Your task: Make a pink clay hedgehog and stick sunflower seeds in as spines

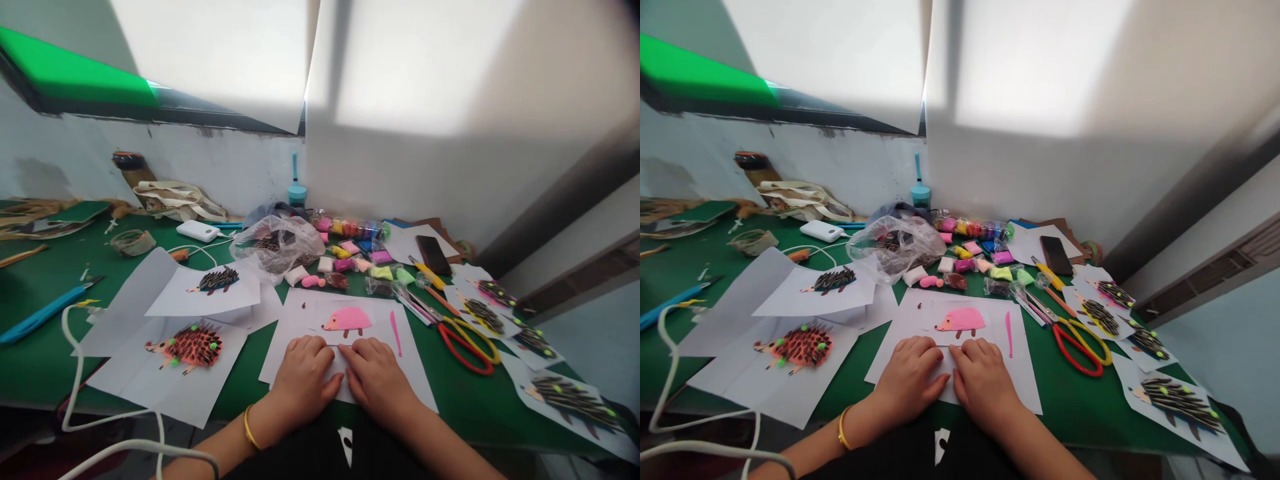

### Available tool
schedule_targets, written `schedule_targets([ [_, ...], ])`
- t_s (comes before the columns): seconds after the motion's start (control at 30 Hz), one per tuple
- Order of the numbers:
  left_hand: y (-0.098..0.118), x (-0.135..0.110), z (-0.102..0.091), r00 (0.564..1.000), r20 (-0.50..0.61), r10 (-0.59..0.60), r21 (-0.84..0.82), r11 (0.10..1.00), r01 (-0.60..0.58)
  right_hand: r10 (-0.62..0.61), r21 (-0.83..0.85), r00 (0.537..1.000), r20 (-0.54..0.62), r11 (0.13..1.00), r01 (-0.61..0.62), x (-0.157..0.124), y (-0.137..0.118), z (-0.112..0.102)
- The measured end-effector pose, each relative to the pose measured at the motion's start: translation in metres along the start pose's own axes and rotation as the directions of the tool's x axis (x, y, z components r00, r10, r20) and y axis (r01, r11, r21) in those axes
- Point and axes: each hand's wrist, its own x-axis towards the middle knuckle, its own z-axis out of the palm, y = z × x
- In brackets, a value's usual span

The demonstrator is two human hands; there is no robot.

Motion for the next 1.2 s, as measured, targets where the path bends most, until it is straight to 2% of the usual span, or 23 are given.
schedule_targets([
  [0.27,-0.002,0.000,0.000,1.000,-0.010,-0.005,-0.017,1.000,0.005,-0.093,0.097,0.995,-0.027,0.991,0.095,-0.009,0.003,-0.011],
  [0.43,-0.001,0.000,-0.001,0.998,0.013,0.057,0.002,0.998,-0.058,-0.084,0.077,0.996,-0.007,0.993,0.084,-0.012,0.003,-0.015],
  [0.63,-0.002,0.000,-0.002,0.996,0.015,0.084,-0.014,0.996,-0.084,-0.020,0.029,1.000,-0.015,0.999,0.021,-0.006,0.003,-0.010],
  [0.87,-0.002,-0.003,-0.002,0.999,-0.040,-0.001,-0.034,0.999,0.000,-0.024,0.028,1.000,-0.002,0.999,0.024,-0.007,0.003,-0.010],
  [1.2,-0.002,-0.001,-0.001,1.000,-0.013,-0.006,-0.005,1.000,0.006,-0.036,0.063,0.998,0.048,0.997,0.033,-0.001,0.002,-0.008],
])
